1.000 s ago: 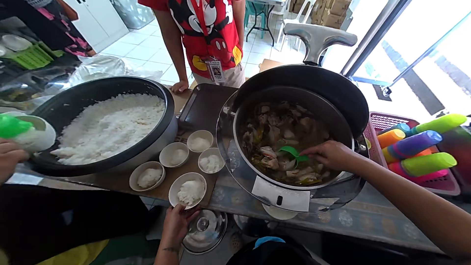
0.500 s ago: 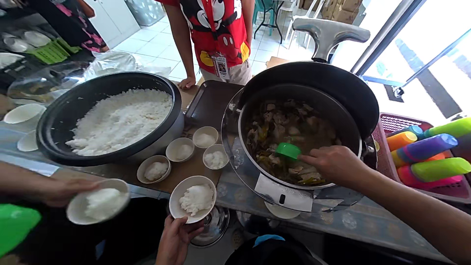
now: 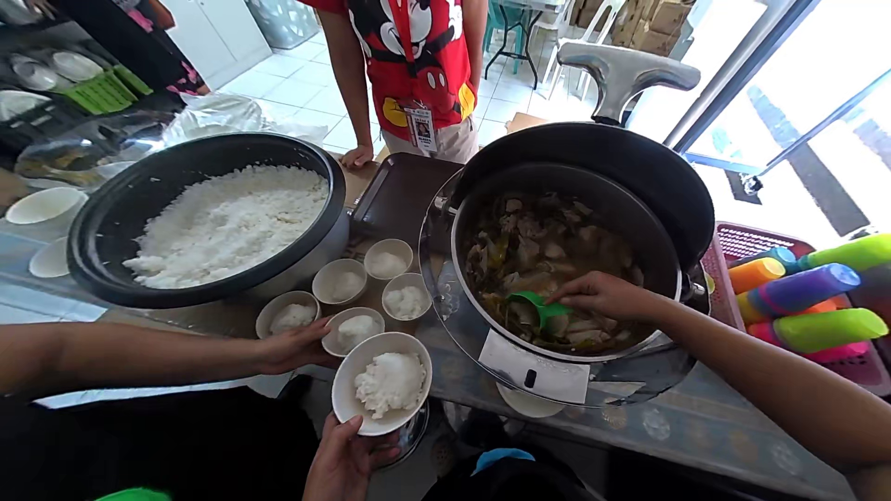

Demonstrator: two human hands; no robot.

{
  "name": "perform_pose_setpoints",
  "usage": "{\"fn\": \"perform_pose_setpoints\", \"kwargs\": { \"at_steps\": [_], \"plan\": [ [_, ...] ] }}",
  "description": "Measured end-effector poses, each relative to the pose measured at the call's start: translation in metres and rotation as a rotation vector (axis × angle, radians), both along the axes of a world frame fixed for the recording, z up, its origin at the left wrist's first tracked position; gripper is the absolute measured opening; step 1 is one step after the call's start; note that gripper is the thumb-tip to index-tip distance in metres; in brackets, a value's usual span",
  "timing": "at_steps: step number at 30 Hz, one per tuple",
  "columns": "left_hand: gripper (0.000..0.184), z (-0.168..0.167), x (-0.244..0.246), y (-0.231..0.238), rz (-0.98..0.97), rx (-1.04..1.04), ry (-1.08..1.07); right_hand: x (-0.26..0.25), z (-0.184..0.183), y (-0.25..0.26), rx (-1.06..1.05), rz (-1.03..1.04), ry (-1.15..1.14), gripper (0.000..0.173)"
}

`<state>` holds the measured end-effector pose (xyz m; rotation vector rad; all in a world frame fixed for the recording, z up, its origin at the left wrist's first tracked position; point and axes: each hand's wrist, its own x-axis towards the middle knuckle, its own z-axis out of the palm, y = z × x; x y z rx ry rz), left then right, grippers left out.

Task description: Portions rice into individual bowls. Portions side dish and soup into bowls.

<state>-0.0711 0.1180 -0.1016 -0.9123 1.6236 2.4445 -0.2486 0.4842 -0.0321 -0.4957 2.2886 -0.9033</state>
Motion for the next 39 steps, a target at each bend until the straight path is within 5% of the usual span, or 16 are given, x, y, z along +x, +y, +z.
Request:
{"fn": "perform_pose_setpoints", "kwargs": {
  "at_steps": [7,14,22,31,35,39],
  "plan": [
    [0.027,0.013,-0.002,0.002,-0.018,0.021,0.061,-0.005,0.006,0.03,-0.113,-0.028,-0.147,0.027],
    [0.026,0.03,-0.013,0.011,-0.059,0.048,0.159,-0.006,-0.018,0.012,-0.323,-0.285,-0.306,0.026],
    [0.029,0.059,-0.037,0.038,-0.172,0.094,0.227,-0.005,0.005,0.036,-0.474,-0.409,-0.152,0.03],
    [0.035,0.085,-0.072,0.098,-0.319,0.162,0.148,0.018,0.079,0.048,-0.511,-0.391,0.252,0.031],
    [0.036,0.092,-0.075,0.122,-0.352,0.211,0.114,0.057,0.085,0.026,-0.286,-0.307,0.538,0.027],
    [0.037,0.092,-0.07,0.135,-0.394,0.218,0.109,0.086,0.066,0.013,0.066,-0.064,1.121,0.034]
  ]
}}
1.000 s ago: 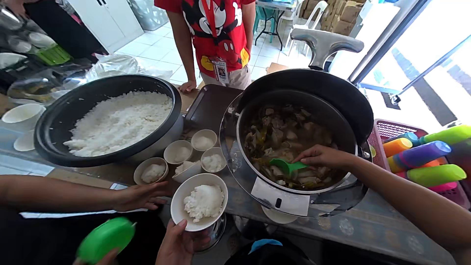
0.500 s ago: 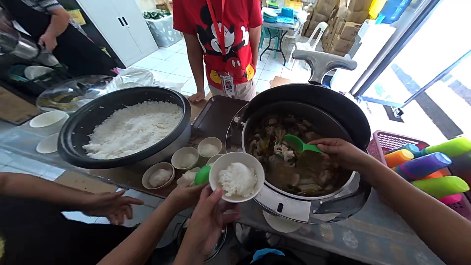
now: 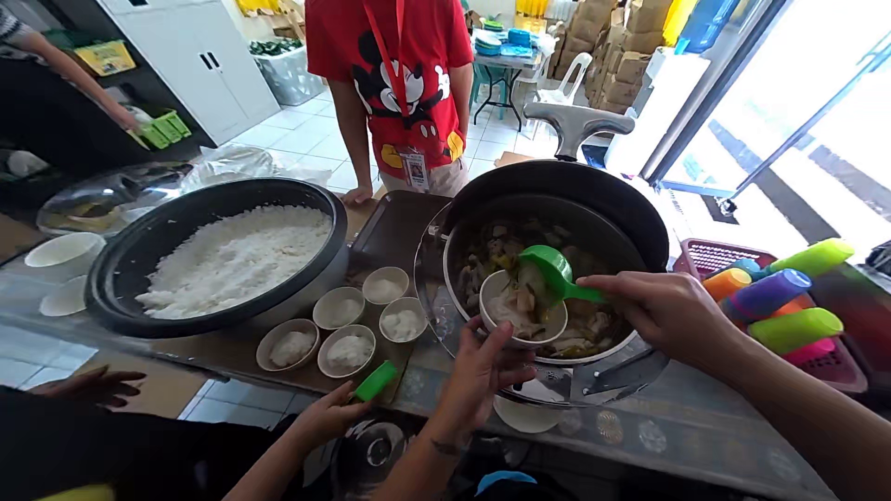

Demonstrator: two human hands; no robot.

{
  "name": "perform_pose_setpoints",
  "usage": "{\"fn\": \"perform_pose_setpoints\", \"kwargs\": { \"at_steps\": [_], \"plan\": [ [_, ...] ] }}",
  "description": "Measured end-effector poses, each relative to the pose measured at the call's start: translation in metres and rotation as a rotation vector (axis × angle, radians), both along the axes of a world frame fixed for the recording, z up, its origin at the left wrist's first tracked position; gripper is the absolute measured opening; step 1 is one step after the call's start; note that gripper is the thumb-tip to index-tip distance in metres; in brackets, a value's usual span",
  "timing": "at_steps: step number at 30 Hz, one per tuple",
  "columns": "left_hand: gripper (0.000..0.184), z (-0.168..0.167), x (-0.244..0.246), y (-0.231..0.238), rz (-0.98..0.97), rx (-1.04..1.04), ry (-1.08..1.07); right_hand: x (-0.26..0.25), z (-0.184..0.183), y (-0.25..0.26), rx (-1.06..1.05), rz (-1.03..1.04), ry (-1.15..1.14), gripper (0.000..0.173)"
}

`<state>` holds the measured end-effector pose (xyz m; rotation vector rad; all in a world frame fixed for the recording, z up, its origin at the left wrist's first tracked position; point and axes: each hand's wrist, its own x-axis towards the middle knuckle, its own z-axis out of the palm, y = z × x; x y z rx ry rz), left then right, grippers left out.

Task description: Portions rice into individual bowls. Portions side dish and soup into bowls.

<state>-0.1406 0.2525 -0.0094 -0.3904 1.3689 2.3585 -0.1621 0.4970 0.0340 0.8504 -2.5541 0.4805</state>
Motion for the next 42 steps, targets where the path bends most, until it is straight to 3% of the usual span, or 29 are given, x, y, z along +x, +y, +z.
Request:
{"fn": "perform_pose_setpoints", "kwargs": {
  "at_steps": [5,14,24,30,35,42],
  "plan": [
    [0.038,-0.001,0.007,0.0,-0.041,-0.013,0.013,0.01,0.0,-0.002,0.22,0.011,0.272,0.038],
    [0.032,-0.002,0.013,-0.021,-0.206,-0.008,0.056,0.017,0.018,0.003,0.314,-0.007,0.426,0.042],
    [0.027,-0.003,0.0,-0.034,-0.362,-0.056,0.083,0.02,0.023,0.008,0.287,0.09,0.362,0.039],
    [0.029,-0.005,-0.004,-0.033,-0.314,-0.088,0.071,0.017,0.02,0.017,0.29,0.198,0.193,0.037],
    [0.03,-0.012,-0.008,-0.034,-0.479,-0.086,0.095,0.017,0.03,0.021,0.259,0.116,0.293,0.039],
    [0.027,-0.012,-0.011,-0.037,-0.571,-0.054,0.14,0.019,0.02,0.013,0.246,0.324,0.315,0.036]
  ]
}}
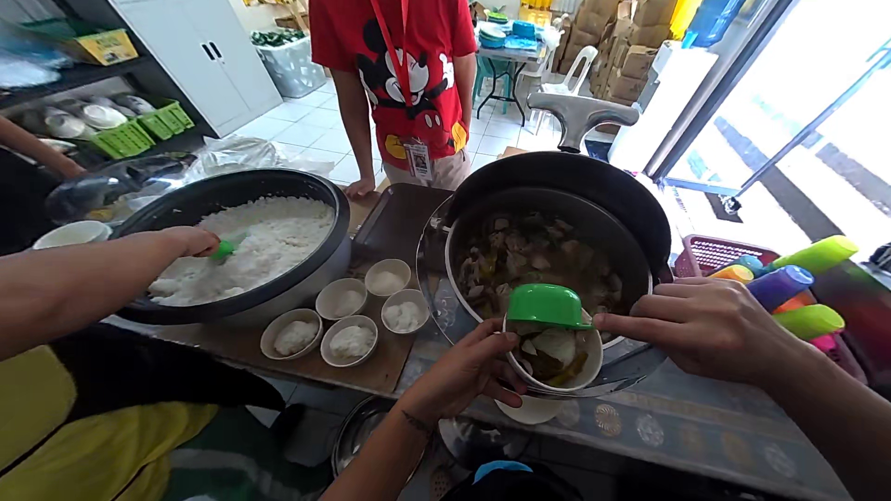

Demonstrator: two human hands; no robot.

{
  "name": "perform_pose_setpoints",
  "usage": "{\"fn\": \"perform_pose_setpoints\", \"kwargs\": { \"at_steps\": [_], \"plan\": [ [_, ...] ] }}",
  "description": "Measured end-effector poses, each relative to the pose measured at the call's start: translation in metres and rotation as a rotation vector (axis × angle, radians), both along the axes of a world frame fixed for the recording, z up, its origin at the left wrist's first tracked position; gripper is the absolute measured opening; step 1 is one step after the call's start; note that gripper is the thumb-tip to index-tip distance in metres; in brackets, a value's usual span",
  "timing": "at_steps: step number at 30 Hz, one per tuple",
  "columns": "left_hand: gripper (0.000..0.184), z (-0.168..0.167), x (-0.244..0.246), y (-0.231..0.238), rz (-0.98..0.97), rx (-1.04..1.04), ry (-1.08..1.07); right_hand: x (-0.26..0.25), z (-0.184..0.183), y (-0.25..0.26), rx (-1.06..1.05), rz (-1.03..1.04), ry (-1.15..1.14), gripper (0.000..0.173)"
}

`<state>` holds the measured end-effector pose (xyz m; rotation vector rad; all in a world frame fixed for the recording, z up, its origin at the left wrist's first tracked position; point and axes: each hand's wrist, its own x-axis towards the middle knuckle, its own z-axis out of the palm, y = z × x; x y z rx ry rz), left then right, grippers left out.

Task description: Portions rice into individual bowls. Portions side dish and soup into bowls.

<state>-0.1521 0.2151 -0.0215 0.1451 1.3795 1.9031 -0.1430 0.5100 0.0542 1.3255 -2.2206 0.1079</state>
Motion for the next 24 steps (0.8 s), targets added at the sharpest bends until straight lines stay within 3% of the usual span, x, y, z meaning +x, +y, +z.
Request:
{"fn": "perform_pose_setpoints", "kwargs": {
  "at_steps": [5,11,16,24],
  "plan": [
    [0.03,-0.003,0.004,-0.009,0.158,0.003,-0.011,-0.01,0.004,0.022,-0.114,-0.361,-0.047,0.037],
    [0.03,-0.001,0.013,-0.043,0.467,-0.066,0.041,-0.059,-0.06,0.031,0.245,-0.864,-0.606,0.034],
    [0.028,-0.001,0.012,-0.05,0.591,-0.072,0.045,-0.086,-0.075,0.007,0.353,-1.077,-0.782,0.037],
    [0.028,0.001,0.016,-0.039,0.596,-0.072,-0.009,-0.093,-0.08,0.054,-0.442,-0.896,-1.153,0.029]
  ]
}}
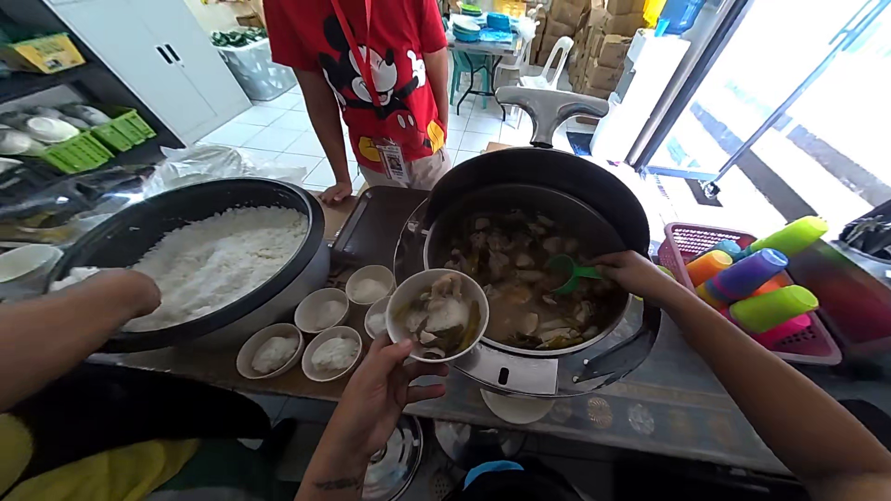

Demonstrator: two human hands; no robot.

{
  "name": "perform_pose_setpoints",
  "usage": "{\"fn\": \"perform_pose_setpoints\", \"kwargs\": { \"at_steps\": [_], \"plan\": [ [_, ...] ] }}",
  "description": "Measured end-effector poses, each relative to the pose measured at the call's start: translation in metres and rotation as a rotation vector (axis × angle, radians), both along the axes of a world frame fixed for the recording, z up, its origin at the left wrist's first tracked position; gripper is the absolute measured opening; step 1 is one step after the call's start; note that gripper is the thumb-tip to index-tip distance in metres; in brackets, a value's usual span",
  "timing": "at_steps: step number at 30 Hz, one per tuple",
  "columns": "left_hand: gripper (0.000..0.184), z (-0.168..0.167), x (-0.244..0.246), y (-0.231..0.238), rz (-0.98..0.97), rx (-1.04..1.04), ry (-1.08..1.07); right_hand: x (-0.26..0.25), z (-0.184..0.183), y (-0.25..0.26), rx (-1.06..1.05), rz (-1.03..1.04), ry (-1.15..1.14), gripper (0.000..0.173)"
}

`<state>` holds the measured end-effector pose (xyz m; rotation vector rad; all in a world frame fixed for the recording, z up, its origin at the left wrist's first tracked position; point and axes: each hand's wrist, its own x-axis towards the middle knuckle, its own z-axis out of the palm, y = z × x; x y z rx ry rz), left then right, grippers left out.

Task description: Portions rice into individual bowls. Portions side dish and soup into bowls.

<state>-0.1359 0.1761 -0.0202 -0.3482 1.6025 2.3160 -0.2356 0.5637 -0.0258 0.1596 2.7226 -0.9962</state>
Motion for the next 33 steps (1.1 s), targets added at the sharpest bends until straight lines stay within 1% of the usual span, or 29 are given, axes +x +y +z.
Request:
{"fn": "perform_pose_setpoints", "kwargs": {
  "at_steps": [2,4,7,10,13,16,18,19,20,21,22,23,26,28,30,33],
  "plan": [
    [0.029,0.001,-0.002,0.006,-0.019,-0.004,-0.016,0.009,0.006,0.003,-0.179,-0.076,0.01,0.027],
    [0.032,0.002,-0.005,0.015,-0.052,-0.02,-0.02,0.017,0.019,0.003,-0.302,-0.101,0.019,0.028],
    [0.037,0.003,-0.01,0.031,-0.093,-0.011,-0.041,0.028,0.039,0.0,-0.39,-0.07,0.105,0.029],
    [0.038,0.007,-0.016,0.05,-0.116,0.018,-0.077,0.038,0.062,-0.008,-0.409,-0.004,0.219,0.028],
    [0.037,0.013,-0.022,0.069,-0.113,0.039,-0.108,0.05,0.079,-0.021,-0.317,0.093,0.346,0.027],
    [0.039,0.017,-0.024,0.084,-0.111,0.072,-0.128,0.06,0.086,-0.033,-0.078,0.198,0.498,0.027],
    [0.038,0.018,-0.024,0.09,-0.101,0.09,-0.138,0.067,0.086,-0.039,0.105,0.271,0.639,0.028],
    [0.036,0.018,-0.023,0.092,-0.097,0.098,-0.14,0.069,0.085,-0.041,0.164,0.298,0.704,0.029],
    [0.037,0.018,-0.022,0.093,-0.092,0.105,-0.137,0.07,0.085,-0.042,0.194,0.311,0.74,0.03],
    [0.037,0.018,-0.021,0.093,-0.088,0.111,-0.132,0.069,0.086,-0.041,0.185,0.311,0.728,0.03],
    [0.036,0.019,-0.019,0.093,-0.081,0.114,-0.127,0.066,0.087,-0.039,0.134,0.303,0.674,0.029],
    [0.035,0.019,-0.017,0.093,-0.074,0.116,-0.12,0.061,0.088,-0.035,0.031,0.281,0.582,0.028],
    [0.035,0.021,-0.011,0.085,-0.062,0.119,-0.105,0.035,0.076,-0.018,-0.445,0.177,0.274,0.031],
    [0.034,0.022,-0.007,0.074,-0.056,0.131,-0.094,0.027,0.063,-0.009,-0.638,0.098,0.146,0.033],
    [0.03,0.025,-0.006,0.059,-0.048,0.144,-0.077,0.023,0.05,-0.001,-0.715,0.056,0.111,0.035],
    [0.024,0.034,-0.009,0.028,-0.031,0.125,-0.032,0.025,0.034,0.008,-0.724,0.01,0.149,0.035]
  ]
}}
